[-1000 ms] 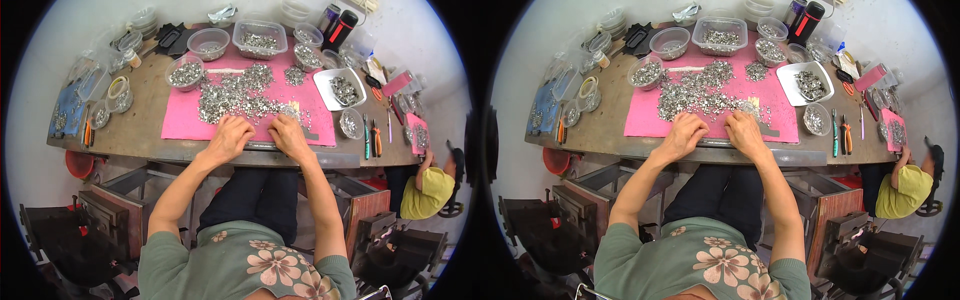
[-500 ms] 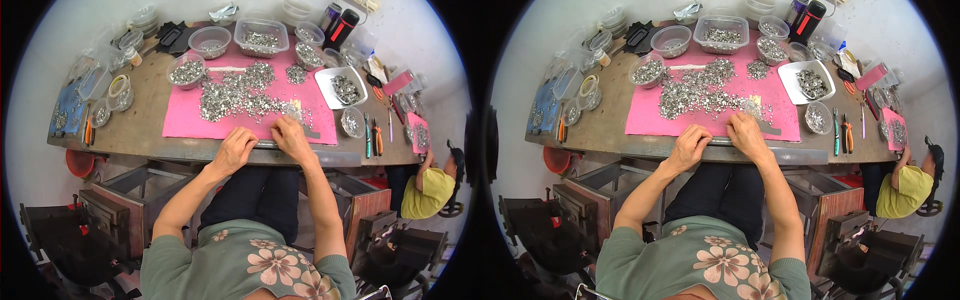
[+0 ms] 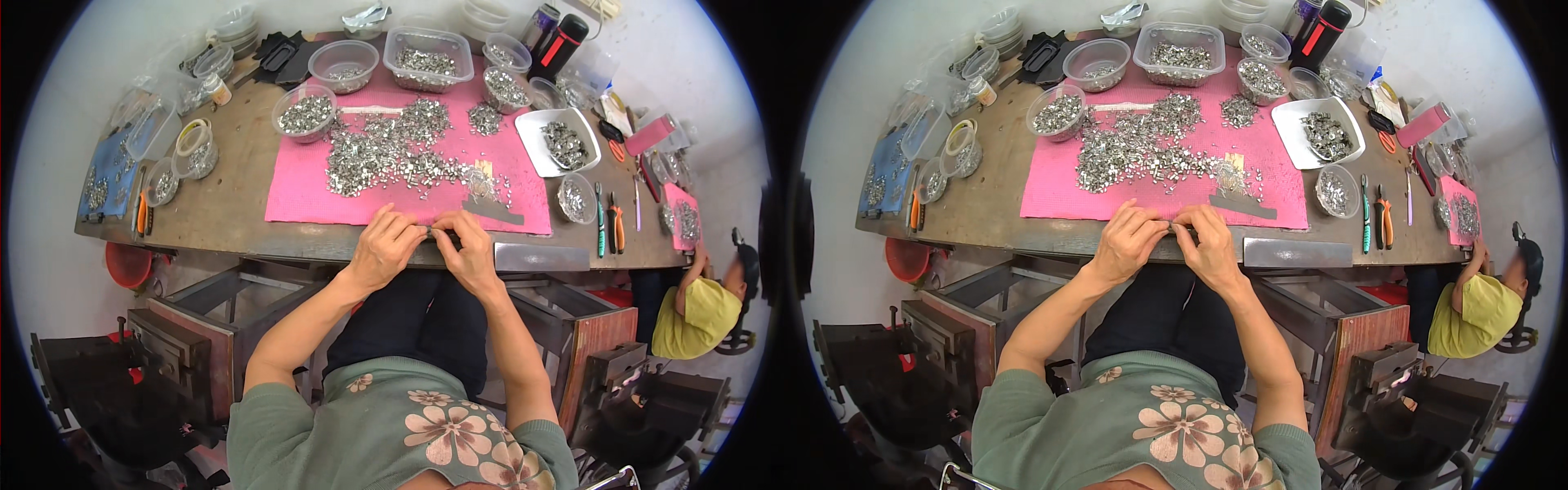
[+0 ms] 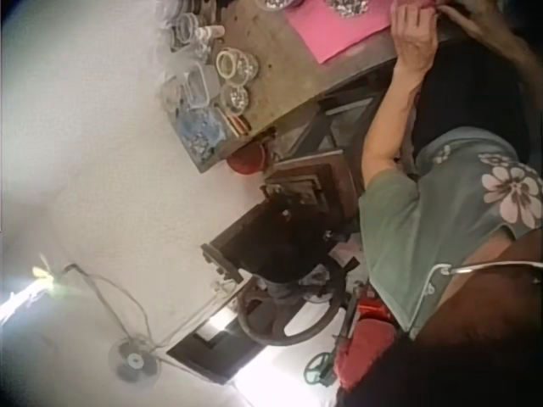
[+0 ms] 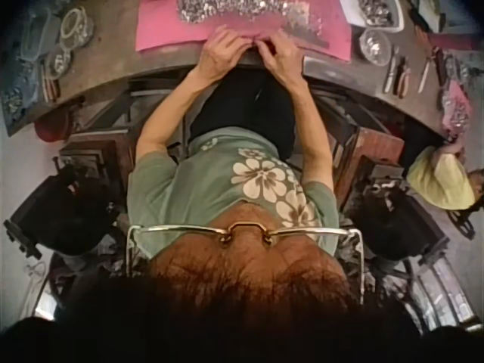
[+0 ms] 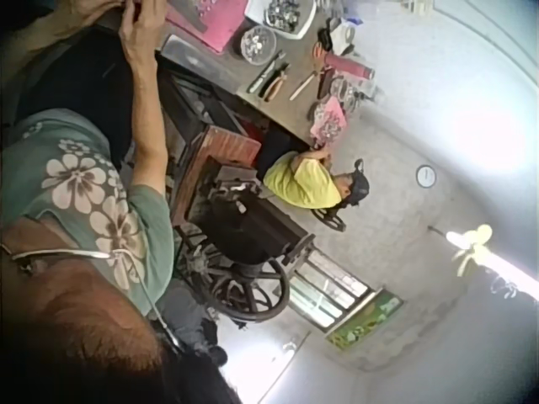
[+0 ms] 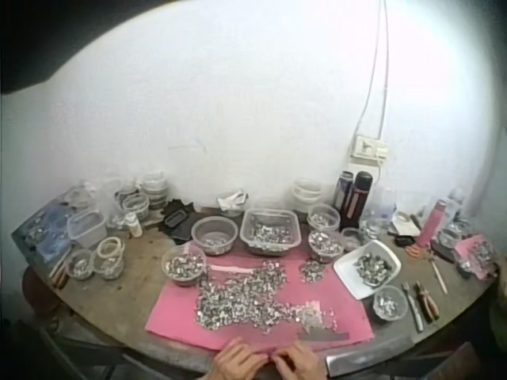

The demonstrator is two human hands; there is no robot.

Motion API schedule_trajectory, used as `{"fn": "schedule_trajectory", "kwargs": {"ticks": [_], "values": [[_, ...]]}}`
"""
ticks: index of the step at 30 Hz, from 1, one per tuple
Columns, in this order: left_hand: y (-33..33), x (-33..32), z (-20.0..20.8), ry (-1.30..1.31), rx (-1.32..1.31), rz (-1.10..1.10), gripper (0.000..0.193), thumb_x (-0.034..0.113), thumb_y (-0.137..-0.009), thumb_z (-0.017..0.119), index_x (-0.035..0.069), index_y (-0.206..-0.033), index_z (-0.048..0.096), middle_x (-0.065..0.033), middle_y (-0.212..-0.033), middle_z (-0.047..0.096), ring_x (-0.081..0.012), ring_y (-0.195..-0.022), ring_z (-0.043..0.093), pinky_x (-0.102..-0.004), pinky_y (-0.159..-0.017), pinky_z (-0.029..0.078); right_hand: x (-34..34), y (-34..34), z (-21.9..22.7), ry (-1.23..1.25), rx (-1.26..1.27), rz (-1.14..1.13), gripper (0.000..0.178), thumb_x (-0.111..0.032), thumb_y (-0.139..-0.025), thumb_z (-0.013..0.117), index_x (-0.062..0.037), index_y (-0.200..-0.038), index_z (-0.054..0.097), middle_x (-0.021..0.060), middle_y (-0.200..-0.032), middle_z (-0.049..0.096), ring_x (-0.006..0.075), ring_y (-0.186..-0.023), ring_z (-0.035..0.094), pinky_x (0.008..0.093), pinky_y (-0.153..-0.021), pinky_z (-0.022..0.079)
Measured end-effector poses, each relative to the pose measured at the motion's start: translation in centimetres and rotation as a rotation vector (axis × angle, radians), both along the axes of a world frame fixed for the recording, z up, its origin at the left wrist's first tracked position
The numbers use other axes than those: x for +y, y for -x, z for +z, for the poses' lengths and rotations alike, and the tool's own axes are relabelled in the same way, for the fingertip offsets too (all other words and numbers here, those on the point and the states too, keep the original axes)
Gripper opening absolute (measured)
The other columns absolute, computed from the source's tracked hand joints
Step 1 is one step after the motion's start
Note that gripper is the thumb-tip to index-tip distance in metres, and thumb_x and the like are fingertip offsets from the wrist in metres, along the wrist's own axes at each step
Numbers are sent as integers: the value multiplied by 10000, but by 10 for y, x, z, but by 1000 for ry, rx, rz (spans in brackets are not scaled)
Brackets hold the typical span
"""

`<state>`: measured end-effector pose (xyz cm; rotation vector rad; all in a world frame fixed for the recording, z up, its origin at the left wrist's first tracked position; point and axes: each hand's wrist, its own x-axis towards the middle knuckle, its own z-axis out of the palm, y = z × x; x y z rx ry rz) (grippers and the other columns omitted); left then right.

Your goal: The person places small metal pieces into a metal fixture by hand, then positions the fixture into a manual press machine and turns the wheel to press them. Afterwards, the person removes the fixture and resumes loading metal pieces into it.

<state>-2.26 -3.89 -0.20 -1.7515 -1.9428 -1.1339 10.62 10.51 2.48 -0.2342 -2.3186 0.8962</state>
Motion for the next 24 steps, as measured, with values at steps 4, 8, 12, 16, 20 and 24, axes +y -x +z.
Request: {"fn": "schedule_trajectory", "kwargs": {"ticks": [4, 8, 12, 16, 20, 24], "values": [[-4, -8, -2, 26, -69, 19, 347, 80, -872, 728, 18, -1206, 653, -129, -1133, 671, -317, -1060, 637, -511, -1072, 448, -3, 2, -6, -9, 20, -4, 106, 20, -839, 723, 0, -920, 658, 125, -934, 680, 285, -853, 650, 364, -762, 498], [-7, -9, -8, -11, -214, 29, 450, 60, -873, 725, 18, -1303, 601, -139, -1193, 671, -325, -1122, 634, -524, -1086, 431, -4, 5, -11, -62, 25, 12, 130, -8, -823, 720, -38, -922, 642, 92, -905, 652, 299, -847, 617, 408, -765, 448], [-7, -9, -10, -38, -217, 24, 452, 42, -873, 720, 18, -1306, 593, -141, -1185, 673, -325, -1117, 641, -533, -1084, 430, -6, 6, -11, -168, 10, -10, 136, -11, -819, 718, -50, -927, 644, 84, -906, 647, 290, -845, 613, 412, -768, 445], [-1, -7, -8, -55, -265, 30, 378, 38, -874, 719, 26, -1239, 623, -133, -1153, 686, -319, -1107, 649, -532, -1097, 409, -4, 4, -10, -256, 27, -23, 147, -24, -820, 723, -50, -944, 650, 78, -908, 648, 278, -850, 613, 406, -774, 446], [30, 7, 8, -7, -180, 108, 159, 79, -887, 707, 44, -1038, 672, -83, -986, 680, -274, -941, 637, -477, -1065, 400, 3, 3, 5, -311, -11, 85, 123, -42, -830, 720, -50, -942, 670, 77, -899, 649, 276, -844, 613, 405, -778, 449], [56, 32, 12, 68, -46, 84, 69, 128, -885, 712, 119, -953, 714, -48, -886, 633, -245, -923, 608, -506, -1052, 357, 22, 14, 11, -177, -190, 125, 68, -52, -850, 701, -45, -917, 692, 104, -846, 640, 309, -806, 627, 414, -769, 457]]}}
